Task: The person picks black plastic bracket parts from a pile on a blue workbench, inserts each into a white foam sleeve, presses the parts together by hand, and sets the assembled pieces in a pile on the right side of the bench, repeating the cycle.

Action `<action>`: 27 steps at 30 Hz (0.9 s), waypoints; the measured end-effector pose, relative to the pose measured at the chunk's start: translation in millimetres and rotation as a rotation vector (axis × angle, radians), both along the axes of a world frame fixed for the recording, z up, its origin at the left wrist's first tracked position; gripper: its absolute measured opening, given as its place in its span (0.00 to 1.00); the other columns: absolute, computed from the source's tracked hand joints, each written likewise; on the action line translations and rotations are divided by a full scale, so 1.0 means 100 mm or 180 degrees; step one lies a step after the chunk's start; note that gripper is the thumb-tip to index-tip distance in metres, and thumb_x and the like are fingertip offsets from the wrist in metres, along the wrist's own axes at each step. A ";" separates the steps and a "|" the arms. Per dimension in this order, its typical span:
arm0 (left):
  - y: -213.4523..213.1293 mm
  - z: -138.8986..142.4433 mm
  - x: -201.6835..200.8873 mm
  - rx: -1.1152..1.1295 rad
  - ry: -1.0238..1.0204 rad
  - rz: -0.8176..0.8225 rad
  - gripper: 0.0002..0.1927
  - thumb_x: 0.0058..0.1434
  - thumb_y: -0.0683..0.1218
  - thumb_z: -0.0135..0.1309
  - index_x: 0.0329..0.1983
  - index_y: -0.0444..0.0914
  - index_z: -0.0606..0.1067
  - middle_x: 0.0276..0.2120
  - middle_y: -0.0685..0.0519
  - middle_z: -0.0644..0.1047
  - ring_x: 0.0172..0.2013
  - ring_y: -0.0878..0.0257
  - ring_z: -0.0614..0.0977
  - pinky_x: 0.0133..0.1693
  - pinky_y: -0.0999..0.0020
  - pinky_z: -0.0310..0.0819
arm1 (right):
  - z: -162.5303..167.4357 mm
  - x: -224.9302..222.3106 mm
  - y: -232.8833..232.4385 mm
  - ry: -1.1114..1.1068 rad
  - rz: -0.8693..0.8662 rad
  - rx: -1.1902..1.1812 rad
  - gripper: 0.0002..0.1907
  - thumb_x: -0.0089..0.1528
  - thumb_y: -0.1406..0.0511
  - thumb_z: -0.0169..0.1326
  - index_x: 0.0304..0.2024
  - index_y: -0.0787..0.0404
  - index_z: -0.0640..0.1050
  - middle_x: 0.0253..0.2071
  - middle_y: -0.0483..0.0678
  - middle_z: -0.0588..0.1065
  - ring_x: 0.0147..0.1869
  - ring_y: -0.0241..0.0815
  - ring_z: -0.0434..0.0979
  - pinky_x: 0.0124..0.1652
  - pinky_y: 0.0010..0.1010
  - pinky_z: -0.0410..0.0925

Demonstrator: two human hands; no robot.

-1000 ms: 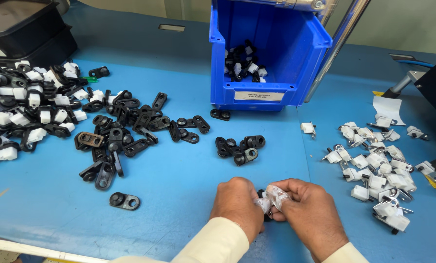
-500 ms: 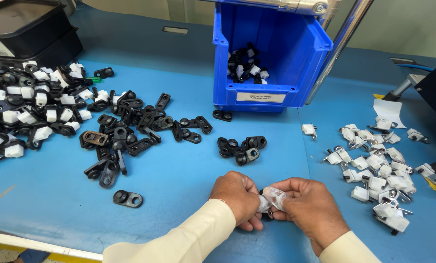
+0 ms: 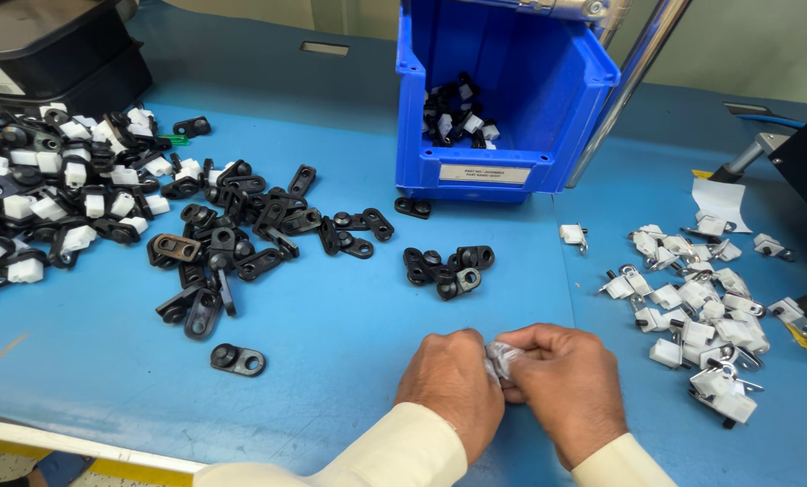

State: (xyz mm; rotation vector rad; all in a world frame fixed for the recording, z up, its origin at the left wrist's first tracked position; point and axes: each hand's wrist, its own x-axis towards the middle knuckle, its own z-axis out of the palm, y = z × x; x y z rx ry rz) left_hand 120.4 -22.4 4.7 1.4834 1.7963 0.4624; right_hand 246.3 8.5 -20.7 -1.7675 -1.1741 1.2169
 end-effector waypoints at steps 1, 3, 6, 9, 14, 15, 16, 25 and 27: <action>-0.02 0.00 -0.01 -0.0010 -0.0141 0.0006 0.10 0.61 0.43 0.56 0.42 0.32 0.77 0.38 0.39 0.81 0.41 0.46 0.85 0.43 0.54 0.82 | 0.02 -0.01 -0.01 -0.0130 -0.0003 0.0034 0.08 0.59 0.75 0.58 0.39 0.70 0.85 0.29 0.54 0.84 0.28 0.40 0.82 0.31 0.30 0.77; -0.06 0.01 -0.02 -0.0029 -0.0426 0.0020 0.11 0.61 0.43 0.57 0.44 0.33 0.74 0.37 0.40 0.81 0.40 0.47 0.85 0.44 0.55 0.82 | 0.06 -0.03 -0.03 -0.0391 -0.0008 0.0103 0.09 0.58 0.75 0.59 0.39 0.68 0.86 0.28 0.54 0.84 0.27 0.39 0.80 0.30 0.30 0.75; -0.04 0.02 -0.06 -0.0287 -0.0726 0.0471 0.11 0.60 0.43 0.59 0.42 0.33 0.74 0.33 0.46 0.80 0.35 0.53 0.87 0.39 0.57 0.82 | 0.09 -0.06 -0.04 -0.0267 -0.0014 0.0179 0.06 0.59 0.72 0.60 0.37 0.67 0.86 0.27 0.52 0.84 0.27 0.37 0.81 0.30 0.27 0.75; -0.03 0.01 -0.07 -0.0264 -0.1049 0.0780 0.18 0.58 0.36 0.58 0.49 0.36 0.67 0.31 0.50 0.79 0.32 0.58 0.88 0.36 0.63 0.85 | 0.04 -0.09 -0.03 -0.0407 0.0206 0.0295 0.07 0.58 0.71 0.61 0.39 0.65 0.86 0.27 0.51 0.83 0.27 0.36 0.79 0.30 0.27 0.74; -0.01 -0.06 -0.13 -0.0283 -0.1637 0.1059 0.22 0.58 0.35 0.56 0.55 0.44 0.71 0.31 0.48 0.80 0.30 0.62 0.87 0.29 0.68 0.82 | -0.08 0.05 0.00 0.0570 0.0254 0.0206 0.12 0.61 0.70 0.54 0.46 0.65 0.83 0.36 0.49 0.83 0.34 0.37 0.80 0.34 0.29 0.75; 0.01 -0.07 -0.15 -0.0387 -0.1880 0.1175 0.20 0.59 0.35 0.55 0.54 0.43 0.73 0.32 0.48 0.80 0.29 0.62 0.87 0.28 0.67 0.82 | -0.09 0.11 0.01 0.0758 0.0152 0.0056 0.13 0.63 0.68 0.53 0.46 0.66 0.83 0.37 0.50 0.83 0.35 0.39 0.80 0.35 0.30 0.75; 0.03 -0.08 -0.17 -0.0486 -0.2178 0.1224 0.21 0.60 0.35 0.55 0.55 0.44 0.72 0.33 0.47 0.80 0.30 0.61 0.87 0.28 0.68 0.82 | -0.08 0.17 0.03 0.0758 0.0050 -0.0164 0.14 0.64 0.64 0.54 0.47 0.66 0.82 0.37 0.50 0.82 0.36 0.39 0.79 0.36 0.31 0.75; 0.04 -0.22 -0.22 -0.0674 -0.3071 0.0820 0.27 0.61 0.32 0.50 0.62 0.45 0.70 0.40 0.44 0.81 0.32 0.61 0.87 0.30 0.72 0.84 | -0.09 0.37 0.05 0.1129 0.0226 -0.1150 0.24 0.66 0.54 0.53 0.48 0.69 0.80 0.36 0.55 0.80 0.38 0.42 0.80 0.38 0.33 0.76; 0.02 -0.26 -0.21 -0.0641 -0.3054 0.0557 0.29 0.60 0.30 0.49 0.64 0.44 0.71 0.41 0.42 0.82 0.32 0.60 0.86 0.30 0.72 0.83 | -0.15 0.36 0.07 0.1085 0.0149 -0.1180 0.21 0.63 0.53 0.56 0.41 0.67 0.80 0.31 0.53 0.79 0.32 0.42 0.80 0.35 0.31 0.76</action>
